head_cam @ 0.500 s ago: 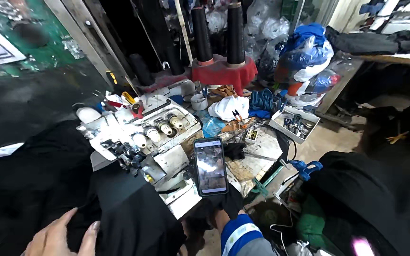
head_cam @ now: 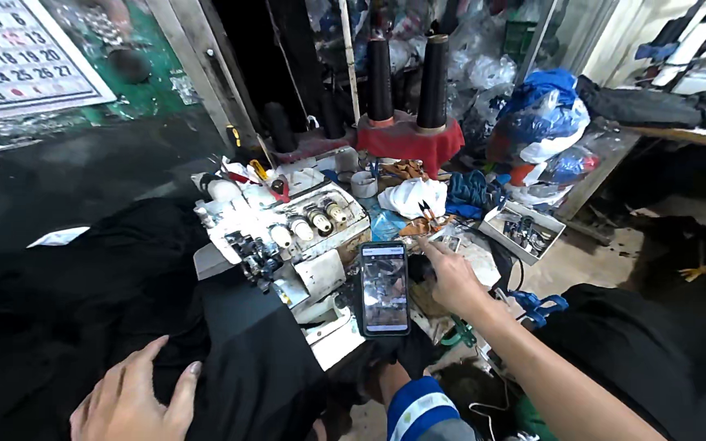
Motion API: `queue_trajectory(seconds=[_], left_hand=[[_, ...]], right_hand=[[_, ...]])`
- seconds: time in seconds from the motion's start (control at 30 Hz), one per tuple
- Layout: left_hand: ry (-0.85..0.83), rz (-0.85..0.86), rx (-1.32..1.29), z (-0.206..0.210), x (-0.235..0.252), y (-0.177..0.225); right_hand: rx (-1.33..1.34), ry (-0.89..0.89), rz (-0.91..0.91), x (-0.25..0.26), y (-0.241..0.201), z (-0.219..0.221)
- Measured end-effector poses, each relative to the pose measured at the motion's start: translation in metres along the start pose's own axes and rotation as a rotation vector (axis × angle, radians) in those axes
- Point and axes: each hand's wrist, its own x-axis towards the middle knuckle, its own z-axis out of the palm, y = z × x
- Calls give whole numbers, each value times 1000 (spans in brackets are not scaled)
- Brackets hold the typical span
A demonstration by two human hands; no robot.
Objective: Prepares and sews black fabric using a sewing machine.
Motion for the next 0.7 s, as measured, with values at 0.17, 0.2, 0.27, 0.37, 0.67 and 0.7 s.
queue_trajectory(seconds=[0.17,0.2,0.27,0.37,0.67,0.7], left_hand=[[8,13,-4,1,1,0],[6,14,-4,1,1,-1],[7,17,0,1,2,-2],[11,19,-19,-1,0,0],[-11,21,-19,-3,1,1],[-12,25,-10,-3,2,1]], right_hand=[[84,-37,77,15,-15,6],[100,-28,87,16,-18,8],[120,3,73,19,-18,16],[142,-122,42,27,-6,8],[184,37,-109,-33,29,-51],[167,52,-115,-41,31,-47]])
